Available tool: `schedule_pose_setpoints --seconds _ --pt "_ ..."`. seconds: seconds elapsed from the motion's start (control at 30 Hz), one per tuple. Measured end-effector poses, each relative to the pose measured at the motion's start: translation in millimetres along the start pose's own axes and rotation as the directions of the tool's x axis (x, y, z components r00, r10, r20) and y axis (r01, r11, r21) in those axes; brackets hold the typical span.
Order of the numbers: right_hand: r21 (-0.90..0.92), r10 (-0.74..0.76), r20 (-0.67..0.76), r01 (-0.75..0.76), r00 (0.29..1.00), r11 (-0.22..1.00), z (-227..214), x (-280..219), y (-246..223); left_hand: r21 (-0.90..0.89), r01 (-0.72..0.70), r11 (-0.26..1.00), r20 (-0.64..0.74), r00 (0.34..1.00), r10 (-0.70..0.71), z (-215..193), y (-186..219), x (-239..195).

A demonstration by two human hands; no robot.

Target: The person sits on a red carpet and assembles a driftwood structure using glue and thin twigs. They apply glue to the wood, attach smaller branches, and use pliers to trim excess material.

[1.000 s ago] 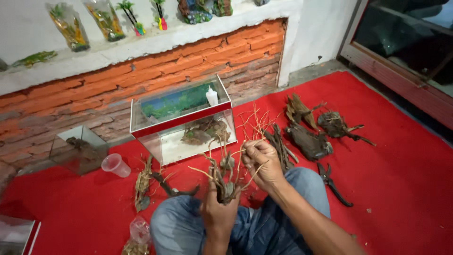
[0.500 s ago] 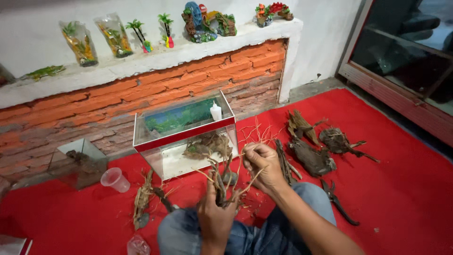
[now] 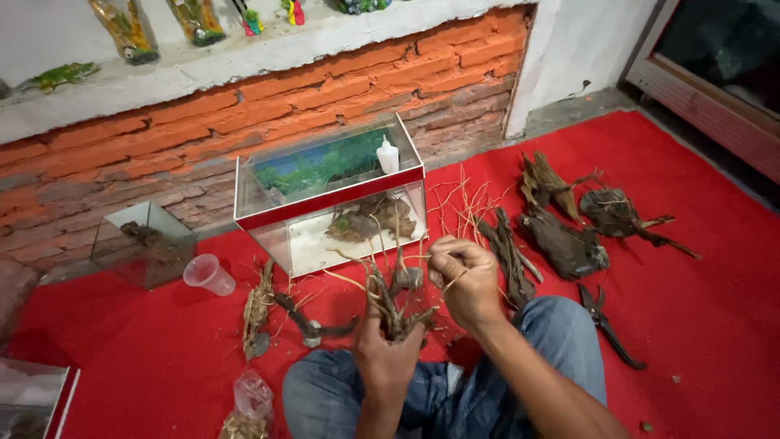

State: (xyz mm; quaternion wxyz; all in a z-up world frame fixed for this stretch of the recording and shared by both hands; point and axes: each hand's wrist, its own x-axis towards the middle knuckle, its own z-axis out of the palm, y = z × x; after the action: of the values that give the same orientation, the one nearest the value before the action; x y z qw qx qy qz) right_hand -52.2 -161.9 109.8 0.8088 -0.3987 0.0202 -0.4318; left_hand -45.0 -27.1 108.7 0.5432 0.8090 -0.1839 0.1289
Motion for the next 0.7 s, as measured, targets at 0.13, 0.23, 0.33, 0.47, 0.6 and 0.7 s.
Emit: schedule_pose_setpoints --seconds 0.13,0.23,0.33,0.47,0.6,0.7 --pt "-0.104 -0.069 0.046 0.073 0.997 0.992 9.1 -4.9 -9.5 0.005 0.032 0.999 -0.002 0.999 -0.032 -5.6 13.0 1.9" --pt "-0.147 -0.103 0.087 0.115 0.991 0.982 13.4 -6.4 -15.6 -0.024 0.069 0.997 0.016 0.998 -0.069 -5.7 18.7 2.0" --pt "-0.059 -0.116 0.135 0.125 0.984 0.990 14.5 -5.8 -16.3 -0.096 0.106 0.990 0.027 0.994 -0.104 -4.3 18.4 2.3" --pt "0.008 -0.044 0.094 0.044 0.995 0.999 12.9 -5.6 -12.8 -0.160 0.106 0.981 0.024 0.994 -0.103 -6.9 23.0 4.0" --pt "0.082 0.001 0.032 -0.003 0.999 0.997 11.3 -2.6 -7.7 -0.153 0.229 0.961 0.029 0.973 -0.227 -3.6 15.6 2.6" --pt "0.141 0.078 -0.034 -0.072 0.996 0.987 10.0 0.5 -11.3 -0.373 0.390 0.842 0.052 0.915 -0.401 10.7 -5.1 -3.8"
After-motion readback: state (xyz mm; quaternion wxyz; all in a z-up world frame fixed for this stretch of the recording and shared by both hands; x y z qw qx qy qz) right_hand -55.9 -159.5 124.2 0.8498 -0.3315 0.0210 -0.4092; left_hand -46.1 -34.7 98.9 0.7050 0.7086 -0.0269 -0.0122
